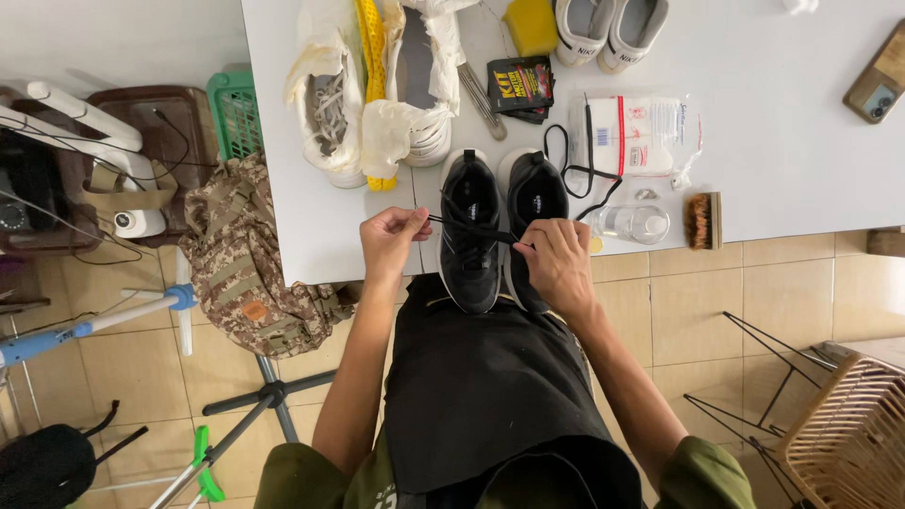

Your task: The person laces a pair of black sneakers on a white table. They thread the laces through the eyelets, pull them tight, and tie a knot on one shoe before moving to the other.

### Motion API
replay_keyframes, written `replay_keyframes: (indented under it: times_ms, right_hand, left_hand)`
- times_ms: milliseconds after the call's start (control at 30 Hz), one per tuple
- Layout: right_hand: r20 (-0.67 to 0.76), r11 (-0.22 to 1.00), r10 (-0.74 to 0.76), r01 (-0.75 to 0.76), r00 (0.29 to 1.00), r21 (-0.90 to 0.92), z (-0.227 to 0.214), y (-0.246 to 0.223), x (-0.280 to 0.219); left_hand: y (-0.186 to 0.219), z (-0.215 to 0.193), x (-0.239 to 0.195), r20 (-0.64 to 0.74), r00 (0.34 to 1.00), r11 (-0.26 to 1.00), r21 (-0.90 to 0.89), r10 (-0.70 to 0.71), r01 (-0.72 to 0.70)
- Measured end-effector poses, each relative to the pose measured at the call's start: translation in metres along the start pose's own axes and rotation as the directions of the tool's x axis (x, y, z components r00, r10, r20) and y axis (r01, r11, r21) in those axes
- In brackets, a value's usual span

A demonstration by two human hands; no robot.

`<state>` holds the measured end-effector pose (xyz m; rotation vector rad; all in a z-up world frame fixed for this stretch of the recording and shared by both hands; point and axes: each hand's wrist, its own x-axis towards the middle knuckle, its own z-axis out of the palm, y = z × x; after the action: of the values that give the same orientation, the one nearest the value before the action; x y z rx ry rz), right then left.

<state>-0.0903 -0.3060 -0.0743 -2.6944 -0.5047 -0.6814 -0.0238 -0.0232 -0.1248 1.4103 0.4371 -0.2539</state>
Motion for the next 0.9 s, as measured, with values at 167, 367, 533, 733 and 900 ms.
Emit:
replay_keyframes:
  times_ms: [167, 367, 533, 733, 900]
  right_hand:
    - [0.067, 0.997, 0.07, -0.071, 0.995, 0.014, -0.001, -0.001, -0.003]
    - [0.4, 0.804, 0.27, -0.434, 0.876, 0.407, -0.031, -0.044, 0.075]
    - [0.714, 0.922, 0.234, -0.383, 0.66, 0.051, 0.021, -0.051, 0.092]
    - [0.419, 0.839, 0.259, -0.418, 0.87, 0.349, -0.074, -0.069, 0.113]
    - [0.034, 0.781, 0.524, -0.496, 0.851, 0.38, -0.166, -0.034, 0.093]
  left_hand:
    - [-0.012, 0.012, -0.005, -0.058, 0.998, 1.0, 0.0, -0.008, 0.008]
    - [0.01, 0.022, -0.032, 0.224, 0.974, 0.975, 0.21, 0.027, -0.076]
    - [0.004, 0.019, -0.038, 0.329, 0.944, 0.934, 0.326, 0.037, -0.15]
    - [0.072, 0.04, -0.083, 0.349, 0.937, 0.988, 0.149, -0.018, -0.037]
    - [0.059, 0.104, -0.062, 0.708, 0.67, 0.914, 0.087, 0.223, -0.397]
